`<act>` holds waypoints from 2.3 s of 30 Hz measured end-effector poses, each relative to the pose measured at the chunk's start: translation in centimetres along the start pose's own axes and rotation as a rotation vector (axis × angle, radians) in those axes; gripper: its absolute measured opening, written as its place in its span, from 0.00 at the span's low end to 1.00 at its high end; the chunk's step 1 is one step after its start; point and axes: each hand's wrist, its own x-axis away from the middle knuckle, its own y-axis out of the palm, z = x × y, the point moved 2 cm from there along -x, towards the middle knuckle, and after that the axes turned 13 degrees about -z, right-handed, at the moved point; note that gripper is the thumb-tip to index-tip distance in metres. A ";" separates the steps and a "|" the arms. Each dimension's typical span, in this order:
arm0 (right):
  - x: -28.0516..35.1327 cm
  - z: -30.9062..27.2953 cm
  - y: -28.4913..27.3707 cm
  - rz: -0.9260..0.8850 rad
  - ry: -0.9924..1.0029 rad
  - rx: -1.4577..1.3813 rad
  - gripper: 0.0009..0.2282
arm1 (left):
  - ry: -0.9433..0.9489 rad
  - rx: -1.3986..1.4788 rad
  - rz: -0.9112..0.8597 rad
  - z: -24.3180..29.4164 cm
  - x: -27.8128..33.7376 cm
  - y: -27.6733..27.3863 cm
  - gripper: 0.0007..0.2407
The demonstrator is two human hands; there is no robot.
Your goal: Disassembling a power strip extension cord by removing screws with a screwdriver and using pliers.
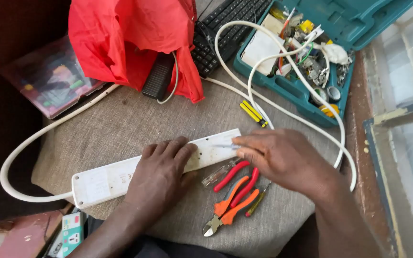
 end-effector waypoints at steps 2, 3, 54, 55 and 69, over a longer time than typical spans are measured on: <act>1.0 -0.8 -2.6 0.019 0.035 -0.041 0.15 | -0.019 -0.006 -0.056 -0.1 0.4 -0.5 0.22; 1.3 -0.7 -4.5 0.045 0.045 -0.027 0.13 | -0.052 -0.016 -0.054 -0.3 -0.2 -0.4 0.23; -12.1 -13.4 9.9 0.081 -0.238 -0.567 0.12 | -0.303 0.080 0.346 -7.5 10.8 -3.8 0.33; -12.1 -13.5 9.9 0.078 -0.239 -0.564 0.12 | -0.306 0.082 0.349 -7.6 10.9 -3.7 0.33; -12.1 -14.1 10.1 0.134 -0.209 -0.464 0.12 | -0.297 0.094 0.350 -7.5 11.1 -3.7 0.34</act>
